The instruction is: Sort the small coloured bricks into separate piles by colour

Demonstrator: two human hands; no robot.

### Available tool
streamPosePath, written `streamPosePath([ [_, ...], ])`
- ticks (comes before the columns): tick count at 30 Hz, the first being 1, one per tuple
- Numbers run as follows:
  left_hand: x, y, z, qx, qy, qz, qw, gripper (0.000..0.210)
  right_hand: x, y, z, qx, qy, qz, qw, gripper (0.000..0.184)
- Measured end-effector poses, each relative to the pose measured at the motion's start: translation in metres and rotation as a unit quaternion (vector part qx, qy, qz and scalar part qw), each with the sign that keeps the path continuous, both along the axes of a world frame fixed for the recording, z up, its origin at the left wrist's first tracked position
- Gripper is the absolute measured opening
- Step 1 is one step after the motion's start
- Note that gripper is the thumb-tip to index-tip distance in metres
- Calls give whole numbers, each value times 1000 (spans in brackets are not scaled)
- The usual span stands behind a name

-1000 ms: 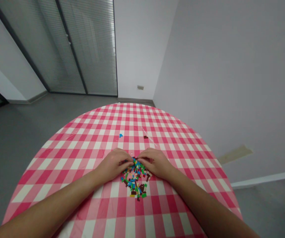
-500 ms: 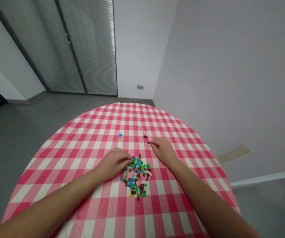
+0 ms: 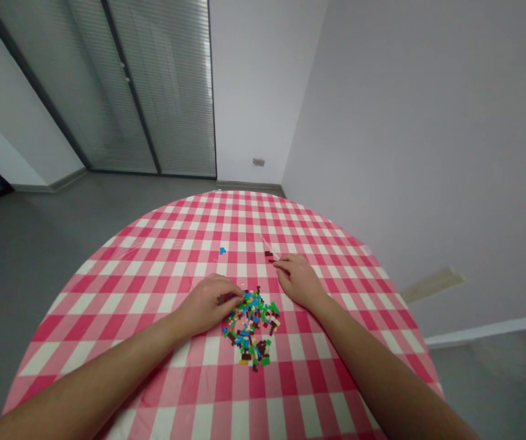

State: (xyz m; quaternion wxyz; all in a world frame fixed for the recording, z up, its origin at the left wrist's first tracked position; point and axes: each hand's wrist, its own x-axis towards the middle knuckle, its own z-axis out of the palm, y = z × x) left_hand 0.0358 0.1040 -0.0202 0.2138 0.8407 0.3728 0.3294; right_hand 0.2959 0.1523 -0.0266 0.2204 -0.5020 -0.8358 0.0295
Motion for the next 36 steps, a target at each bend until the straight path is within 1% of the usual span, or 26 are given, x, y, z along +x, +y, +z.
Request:
streamPosePath([
  [7, 0, 0, -1, 6, -2, -2, 1000, 12, -1, 0, -2, 6, -30, 21, 999, 34],
  [17, 0, 0, 0, -15, 18, 4, 1000, 11, -4, 1, 2, -8, -57, 19, 998, 36],
  [21, 1, 0, 2, -11, 10, 13, 1000, 10, -4, 0, 2, -8, -58, 15, 998, 37],
  [25, 2, 0, 2, -25, 7, 21, 999, 11, -5, 0, 2, -5, -59, 11, 998, 38],
  [28, 2, -1, 1, -63, -17, 31, 997, 13, -4, 1, 0, 4, -49, 16, 999, 36],
  [30, 2, -2, 1, -111, -62, 47, 991, 15, -4, 1, -2, 16, -29, 22, 999, 34],
  [33, 3, -3, 1, -183, -138, 76, 970, 17, -7, -4, -2, 46, 37, 39, 997, 25],
  [36, 6, -2, -1, -223, -212, 89, 947, 17, -16, -16, 4, 93, 116, 81, 986, 15],
])
